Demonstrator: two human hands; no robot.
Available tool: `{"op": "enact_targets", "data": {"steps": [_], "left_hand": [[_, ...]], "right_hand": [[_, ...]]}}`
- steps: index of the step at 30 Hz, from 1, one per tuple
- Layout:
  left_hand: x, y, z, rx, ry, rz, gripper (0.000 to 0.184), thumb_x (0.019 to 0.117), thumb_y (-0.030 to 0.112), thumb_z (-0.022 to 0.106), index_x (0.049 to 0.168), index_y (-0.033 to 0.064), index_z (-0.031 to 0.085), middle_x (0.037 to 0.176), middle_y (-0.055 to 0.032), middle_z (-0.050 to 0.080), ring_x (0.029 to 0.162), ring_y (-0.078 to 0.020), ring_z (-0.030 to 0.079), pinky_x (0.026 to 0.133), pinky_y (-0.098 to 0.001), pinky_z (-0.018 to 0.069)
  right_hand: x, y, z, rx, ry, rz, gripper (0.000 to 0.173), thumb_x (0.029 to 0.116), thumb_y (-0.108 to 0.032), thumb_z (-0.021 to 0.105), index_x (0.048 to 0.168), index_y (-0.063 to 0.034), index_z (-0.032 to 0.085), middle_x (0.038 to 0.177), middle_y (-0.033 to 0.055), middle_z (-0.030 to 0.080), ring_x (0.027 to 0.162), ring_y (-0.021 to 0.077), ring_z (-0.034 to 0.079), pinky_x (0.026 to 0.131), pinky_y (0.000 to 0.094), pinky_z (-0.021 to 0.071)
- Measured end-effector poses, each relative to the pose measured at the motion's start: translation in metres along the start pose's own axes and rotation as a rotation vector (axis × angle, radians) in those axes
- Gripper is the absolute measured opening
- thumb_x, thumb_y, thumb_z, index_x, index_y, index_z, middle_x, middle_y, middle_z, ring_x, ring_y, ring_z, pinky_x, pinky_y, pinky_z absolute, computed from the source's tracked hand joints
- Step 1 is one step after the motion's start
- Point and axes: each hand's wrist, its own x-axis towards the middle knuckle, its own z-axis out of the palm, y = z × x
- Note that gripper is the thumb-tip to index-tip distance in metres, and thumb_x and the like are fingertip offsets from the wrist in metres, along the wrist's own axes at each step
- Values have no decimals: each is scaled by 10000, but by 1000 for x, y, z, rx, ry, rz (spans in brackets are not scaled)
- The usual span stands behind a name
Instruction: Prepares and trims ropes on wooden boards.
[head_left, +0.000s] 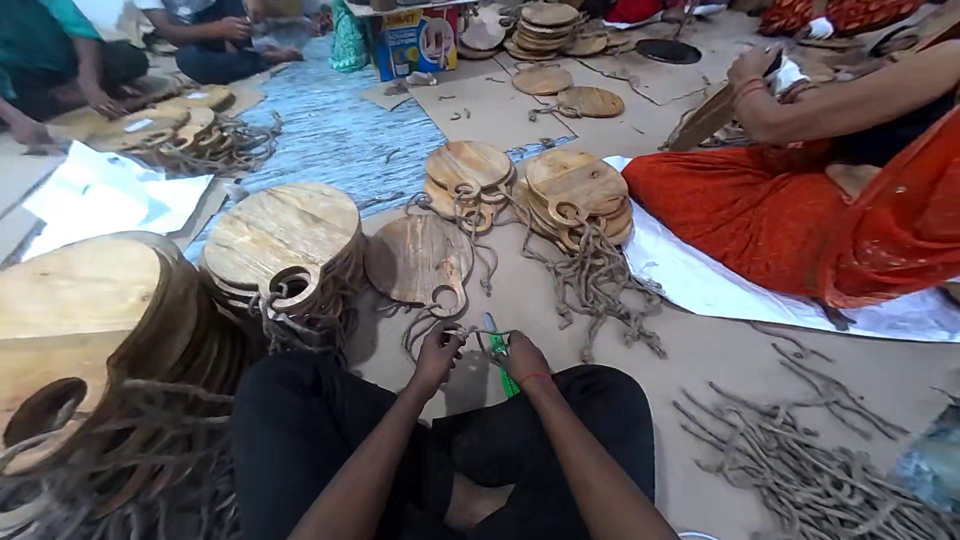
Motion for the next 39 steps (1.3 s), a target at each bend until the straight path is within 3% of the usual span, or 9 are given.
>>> {"op": "enact_targets", "data": {"steps": [6, 9, 11, 14, 20, 24, 28, 34, 39], "left_hand": [[-3, 15, -11, -241, 258, 129, 286, 1046, 124, 595, 1322, 51, 584, 975, -106, 693, 647, -134, 585, 541, -263, 456], [-5, 16, -10, -277, 285, 127, 314, 1033, 126, 621, 1338, 67, 571, 932, -93, 682, 621, -121, 559, 526, -251, 432], [-3, 16, -8, -288, 278, 141, 317, 1024, 125, 635, 1330, 65, 573, 902, -94, 679, 592, -119, 549, 506, -247, 428], [-1, 14, -9, -302, 248, 165, 267, 1017, 113, 643, 1274, 55, 601, 870, -87, 672, 586, -116, 547, 501, -243, 429], [-7, 19, -6, -232, 195, 205, 245, 1028, 100, 614, 1273, 93, 623, 865, -59, 626, 613, -105, 509, 538, -244, 405], [-5, 18, 0, -182, 174, 176, 263, 1021, 117, 634, 1280, 75, 625, 878, -72, 627, 631, -130, 541, 550, -272, 441], [-10, 28, 8, -130, 126, 184, 275, 1020, 113, 625, 1287, 47, 619, 941, -109, 656, 706, -165, 588, 622, -318, 488], [-20, 44, 19, -80, 78, 175, 272, 1032, 172, 626, 1287, 77, 629, 930, -95, 652, 674, -164, 575, 565, -313, 462], [-25, 48, 23, -58, 63, 174, 258, 1021, 155, 636, 1268, 80, 639, 899, -87, 654, 650, -157, 574, 542, -299, 454]], "right_hand": [[-6, 0, -5, 151, 234, -64, 455, 1016, -432, 619, 1304, -81, 623, 1172, 151, 697, 1083, 340, 676, 934, 562, 526], [-8, 0, -1, 43, 116, -67, 560, 952, -426, 709, 1350, -50, 589, 1293, 192, 638, 1159, 369, 644, 979, 567, 514], [-6, -3, 1, -81, -2, -43, 640, 917, -383, 752, 1407, -34, 532, 1371, 208, 585, 1208, 378, 621, 1012, 556, 503], [-4, -7, 3, -106, -18, -11, 523, 932, -270, 709, 1369, -23, 561, 1345, 219, 604, 1226, 376, 614, 1023, 548, 494], [-21, -13, -8, -116, 10, 62, 368, 973, -209, 632, 1285, -14, 636, 1280, 221, 656, 1220, 368, 626, 1021, 542, 489], [-27, -18, -11, -181, -22, 81, 315, 969, -109, 609, 1262, -7, 660, 1345, 231, 602, 1242, 378, 603, 1018, 544, 499], [-39, -33, -15, -283, -84, 121, 319, 963, -141, 604, 1236, 17, 653, 1314, 225, 641, 1248, 377, 610, 991, 565, 502], [-38, -42, -9, -265, -181, 92, 375, 974, -158, 601, 1305, 17, 624, 1384, 242, 595, 1301, 398, 570, 1035, 587, 477], [-44, -51, -8, -286, -206, 123, 373, 940, -153, 640, 1275, 11, 640, 1373, 231, 605, 1285, 384, 584, 1003, 582, 496]]}}
